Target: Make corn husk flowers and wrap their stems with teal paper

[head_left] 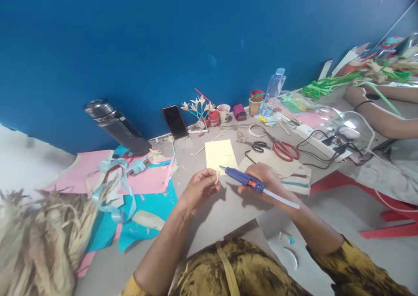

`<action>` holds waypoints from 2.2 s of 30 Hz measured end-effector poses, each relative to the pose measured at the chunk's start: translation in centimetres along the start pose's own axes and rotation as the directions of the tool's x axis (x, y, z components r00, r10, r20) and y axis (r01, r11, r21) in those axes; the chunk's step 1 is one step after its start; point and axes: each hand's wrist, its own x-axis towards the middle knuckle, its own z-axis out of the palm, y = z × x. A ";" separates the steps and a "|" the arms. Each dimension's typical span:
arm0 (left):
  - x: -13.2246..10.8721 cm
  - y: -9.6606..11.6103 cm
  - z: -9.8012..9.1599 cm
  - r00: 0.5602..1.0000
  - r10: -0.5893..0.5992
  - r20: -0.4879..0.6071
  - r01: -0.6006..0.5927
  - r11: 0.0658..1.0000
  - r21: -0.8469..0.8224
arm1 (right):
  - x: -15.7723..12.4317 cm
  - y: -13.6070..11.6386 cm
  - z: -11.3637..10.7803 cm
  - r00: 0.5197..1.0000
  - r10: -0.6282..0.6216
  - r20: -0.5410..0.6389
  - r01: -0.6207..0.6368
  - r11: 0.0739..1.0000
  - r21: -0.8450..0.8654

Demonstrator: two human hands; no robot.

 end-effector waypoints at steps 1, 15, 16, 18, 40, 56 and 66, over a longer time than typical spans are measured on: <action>0.0 0.0 0.0 1.000 -0.006 0.004 0.006 1.000 -0.006 | 0.0 0.0 0.0 1.000 -0.009 -0.013 0.009 1.000 0.002; -0.2 0.0 -0.1 1.000 -0.018 -0.008 0.018 1.000 -0.016 | -0.1 -0.6 -0.3 0.999 -0.046 0.003 0.046 0.999 -0.010; -0.2 -0.1 -0.1 1.000 -0.018 -0.005 0.018 1.000 -0.012 | -0.1 -0.6 -0.3 0.999 -0.035 0.017 0.035 0.999 -0.021; -0.2 -0.1 -0.1 1.000 -0.020 0.005 0.020 1.000 -0.005 | -0.2 -0.6 -0.2 0.999 -0.007 0.036 0.008 0.999 -0.043; -5.0 4.4 -3.2 0.845 0.332 -0.419 -0.404 0.910 -0.095 | 3.1 3.4 0.5 0.890 0.312 0.333 -0.151 0.890 -0.431; -5.1 -0.8 -0.1 0.981 -0.060 -0.183 -0.035 0.879 -0.475 | 3.5 -7.9 5.0 0.889 -0.386 -0.246 0.338 0.916 -0.217; -5.7 0.4 -3.8 0.924 0.191 -0.331 -0.078 0.943 0.325 | 4.1 -6.5 3.6 0.878 -0.119 -0.463 0.141 0.990 0.012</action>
